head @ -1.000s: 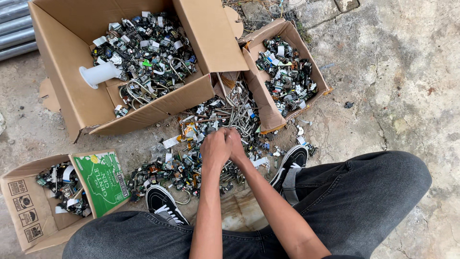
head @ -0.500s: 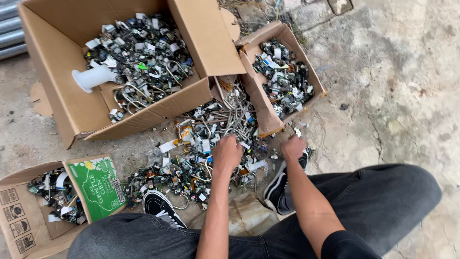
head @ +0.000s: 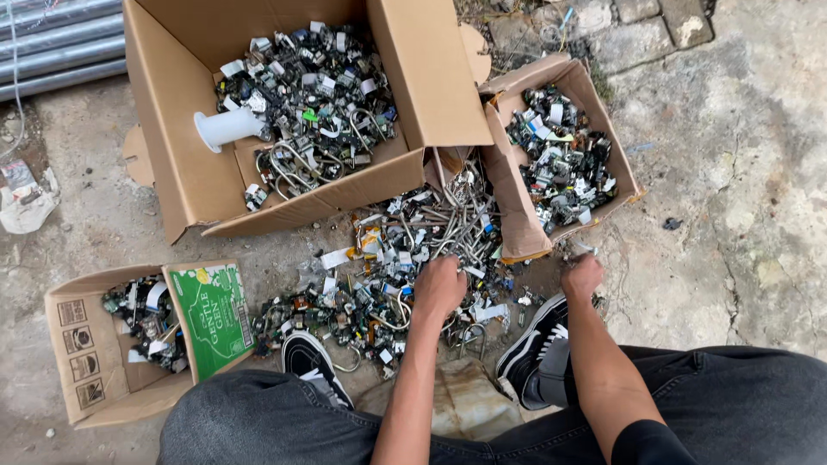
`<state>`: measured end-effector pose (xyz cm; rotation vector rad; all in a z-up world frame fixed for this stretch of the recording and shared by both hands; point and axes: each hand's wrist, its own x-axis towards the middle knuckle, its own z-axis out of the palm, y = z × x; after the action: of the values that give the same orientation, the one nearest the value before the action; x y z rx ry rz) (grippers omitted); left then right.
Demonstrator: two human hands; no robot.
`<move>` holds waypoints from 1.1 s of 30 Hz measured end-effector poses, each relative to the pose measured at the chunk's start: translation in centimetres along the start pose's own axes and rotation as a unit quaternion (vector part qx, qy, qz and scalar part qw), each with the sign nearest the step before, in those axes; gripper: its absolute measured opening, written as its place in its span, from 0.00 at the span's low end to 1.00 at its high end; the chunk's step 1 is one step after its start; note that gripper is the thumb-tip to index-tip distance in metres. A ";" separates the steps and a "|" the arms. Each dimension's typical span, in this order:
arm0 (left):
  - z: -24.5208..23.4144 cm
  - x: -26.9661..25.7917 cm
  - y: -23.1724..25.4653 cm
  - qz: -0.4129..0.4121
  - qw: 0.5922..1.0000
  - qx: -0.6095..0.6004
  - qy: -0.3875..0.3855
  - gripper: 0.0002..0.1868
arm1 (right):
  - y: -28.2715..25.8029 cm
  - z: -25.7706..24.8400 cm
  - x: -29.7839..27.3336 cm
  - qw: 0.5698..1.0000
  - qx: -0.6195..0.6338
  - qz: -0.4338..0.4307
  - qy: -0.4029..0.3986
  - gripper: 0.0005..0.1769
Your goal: The person sits on the ground and sorts through small electronic components, picking them up one by one from a pile, inspecting them, and placing them into cardboard boxes.
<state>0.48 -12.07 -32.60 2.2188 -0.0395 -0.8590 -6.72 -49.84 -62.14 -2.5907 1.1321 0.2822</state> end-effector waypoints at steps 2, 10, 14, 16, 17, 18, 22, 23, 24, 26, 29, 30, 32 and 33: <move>0.6 0.7 -1.4 -0.010 1.000 0.010 0.003 0.17 | -2.0 -1.5 -1.2 1.000 -0.016 0.005 -0.026 0.14; -1.0 1.0 -2.9 -0.044 0.998 0.020 0.040 0.16 | -12.8 -3.3 -9.3 0.991 0.028 0.104 -0.074 0.21; -2.6 -0.2 -1.8 -0.063 0.997 0.001 0.048 0.16 | -20.7 -10.2 -16.7 0.908 0.300 0.172 -0.237 0.15; -3.5 -1.3 -1.3 -0.063 0.996 -0.012 0.058 0.17 | -23.5 -12.6 -19.0 0.865 0.375 0.172 -0.286 0.13; -3.9 -1.9 -1.0 -0.066 0.996 -0.021 0.061 0.17 | -24.9 -13.4 -19.7 0.843 0.403 0.132 -0.332 0.16; -4.4 -2.3 -0.7 -0.069 0.995 -0.030 0.065 0.18 | -26.5 -14.3 -20.2 0.817 0.429 0.089 -0.375 0.19; -7.8 -6.5 2.8 -0.050 0.991 -0.083 0.093 0.20 | -31.0 -19.7 -22.5 0.790 0.477 0.039 -0.382 0.20; -8.4 -7.0 2.9 -0.042 0.988 -0.098 0.110 0.23 | -31.7 -20.6 -22.6 0.768 0.502 0.020 -0.397 0.17; -9.0 -7.4 3.2 -0.032 0.985 -0.112 0.128 0.25 | -32.5 -21.4 -22.7 0.745 0.525 0.000 -0.411 0.13; -10.3 -8.5 3.9 -0.010 0.977 -0.143 0.160 0.25 | -33.7 -23.7 -23.2 0.741 0.529 -0.025 -0.414 0.12; -12.0 -10.7 5.3 0.048 0.956 -0.196 0.214 0.24 | -35.2 -27.1 -24.1 0.730 0.536 -0.072 -0.418 0.10; -12.5 -11.5 5.8 0.080 0.942 -0.220 0.239 0.23 | -35.6 -28.2 -24.5 0.723 0.539 -0.097 -0.421 0.10; -13.4 -13.0 6.3 0.087 0.935 -0.241 0.247 0.23 | -36.3 -30.1 -25.5 0.722 0.536 -0.121 -0.421 0.11; -13.9 -13.8 6.6 0.093 0.928 -0.261 0.250 0.23 | -36.7 -31.1 -26.0 0.720 0.535 -0.141 -0.419 0.12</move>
<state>-0.53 -4.29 -13.51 1.8239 0.1979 -0.1478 4.88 -19.26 -18.33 -1.2662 0.3177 0.4713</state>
